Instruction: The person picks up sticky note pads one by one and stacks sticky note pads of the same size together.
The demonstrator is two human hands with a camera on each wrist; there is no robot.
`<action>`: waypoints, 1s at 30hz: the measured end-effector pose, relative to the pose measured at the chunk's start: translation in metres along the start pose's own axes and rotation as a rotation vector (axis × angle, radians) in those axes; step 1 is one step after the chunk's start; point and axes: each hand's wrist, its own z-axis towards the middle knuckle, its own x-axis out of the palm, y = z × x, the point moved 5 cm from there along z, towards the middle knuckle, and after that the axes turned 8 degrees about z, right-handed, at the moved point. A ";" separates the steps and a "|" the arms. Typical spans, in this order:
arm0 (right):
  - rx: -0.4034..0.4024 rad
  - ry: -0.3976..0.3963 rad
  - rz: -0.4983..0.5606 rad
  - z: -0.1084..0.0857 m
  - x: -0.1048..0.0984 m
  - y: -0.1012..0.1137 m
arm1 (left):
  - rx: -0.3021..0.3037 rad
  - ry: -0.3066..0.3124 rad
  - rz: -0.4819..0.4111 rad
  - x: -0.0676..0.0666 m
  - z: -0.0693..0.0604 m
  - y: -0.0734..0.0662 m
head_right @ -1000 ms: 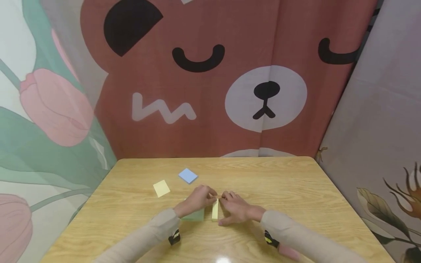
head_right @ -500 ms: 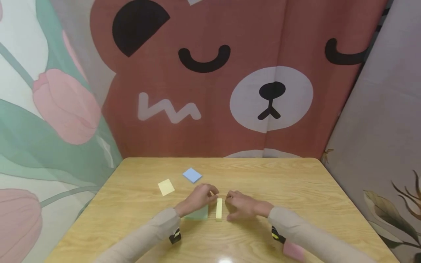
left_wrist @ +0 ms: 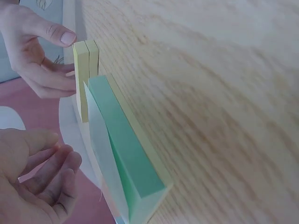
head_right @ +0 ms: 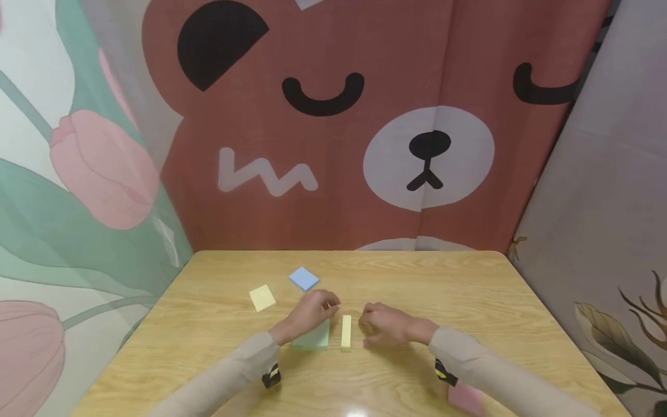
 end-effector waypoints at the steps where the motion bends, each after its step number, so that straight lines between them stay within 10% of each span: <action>1: -0.010 -0.009 -0.009 -0.001 0.000 0.000 | 0.005 -0.010 0.005 -0.001 0.000 0.001; 30: -0.033 -0.039 -0.186 -0.040 -0.007 0.006 | -0.055 -0.120 0.060 -0.032 -0.021 0.039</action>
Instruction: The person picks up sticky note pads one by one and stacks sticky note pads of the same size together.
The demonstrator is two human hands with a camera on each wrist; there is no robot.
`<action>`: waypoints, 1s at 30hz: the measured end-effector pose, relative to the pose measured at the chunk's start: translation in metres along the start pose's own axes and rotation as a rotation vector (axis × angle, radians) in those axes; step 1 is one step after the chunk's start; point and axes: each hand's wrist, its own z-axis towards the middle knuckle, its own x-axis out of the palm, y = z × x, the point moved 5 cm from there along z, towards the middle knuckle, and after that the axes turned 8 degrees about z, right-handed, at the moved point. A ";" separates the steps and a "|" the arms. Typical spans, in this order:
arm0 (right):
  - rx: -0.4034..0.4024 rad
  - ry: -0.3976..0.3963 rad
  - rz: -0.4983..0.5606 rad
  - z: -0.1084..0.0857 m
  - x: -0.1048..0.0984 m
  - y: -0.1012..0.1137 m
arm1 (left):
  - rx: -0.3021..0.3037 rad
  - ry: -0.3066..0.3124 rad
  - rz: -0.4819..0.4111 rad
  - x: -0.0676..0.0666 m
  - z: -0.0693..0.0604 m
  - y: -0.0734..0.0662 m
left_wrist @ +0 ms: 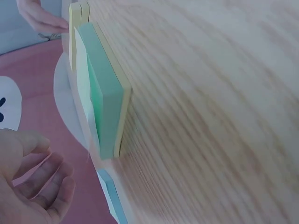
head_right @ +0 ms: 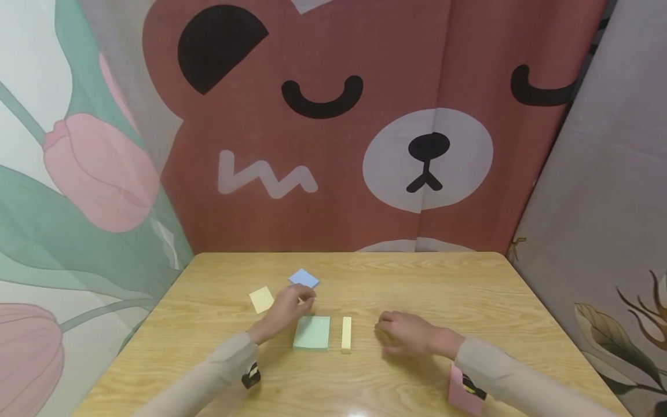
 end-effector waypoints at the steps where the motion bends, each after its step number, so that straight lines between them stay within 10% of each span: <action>1: 0.002 0.004 -0.005 -0.001 0.000 0.000 | 0.000 -0.003 0.005 -0.001 -0.001 0.001; 30: 0.108 0.080 -0.026 -0.039 -0.006 -0.009 | -0.135 -0.065 0.023 -0.024 -0.026 0.047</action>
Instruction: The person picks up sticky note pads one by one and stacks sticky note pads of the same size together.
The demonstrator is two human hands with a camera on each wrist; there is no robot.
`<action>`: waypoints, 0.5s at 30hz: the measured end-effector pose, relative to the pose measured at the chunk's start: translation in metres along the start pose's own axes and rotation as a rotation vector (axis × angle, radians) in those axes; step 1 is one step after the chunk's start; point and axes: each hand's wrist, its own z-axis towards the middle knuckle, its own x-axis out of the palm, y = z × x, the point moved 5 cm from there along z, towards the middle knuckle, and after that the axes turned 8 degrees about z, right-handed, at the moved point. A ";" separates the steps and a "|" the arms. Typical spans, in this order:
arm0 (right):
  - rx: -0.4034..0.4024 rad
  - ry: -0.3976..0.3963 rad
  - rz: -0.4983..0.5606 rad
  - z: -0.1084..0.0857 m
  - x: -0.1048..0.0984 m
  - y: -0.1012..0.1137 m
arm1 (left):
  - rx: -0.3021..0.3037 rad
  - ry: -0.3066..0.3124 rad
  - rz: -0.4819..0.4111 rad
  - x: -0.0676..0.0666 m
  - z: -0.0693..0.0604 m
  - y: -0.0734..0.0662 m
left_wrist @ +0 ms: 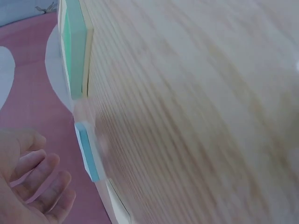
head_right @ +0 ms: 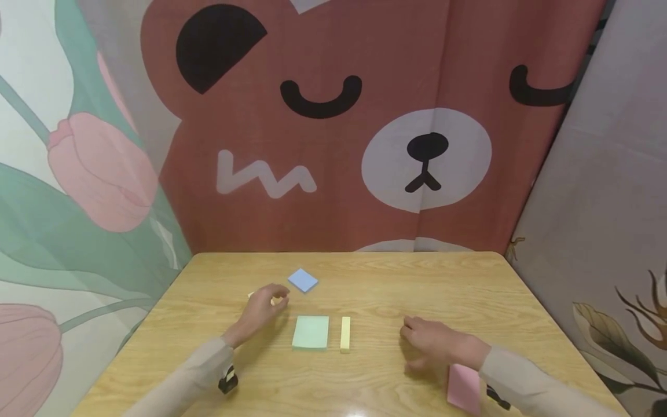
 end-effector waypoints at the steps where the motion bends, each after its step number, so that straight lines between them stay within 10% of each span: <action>1: 0.018 0.015 0.003 0.000 0.001 -0.001 | -0.008 -0.002 -0.002 -0.001 -0.001 0.003; 15: 0.246 0.211 0.071 -0.015 0.004 -0.005 | -0.037 -0.037 0.042 -0.009 -0.013 0.027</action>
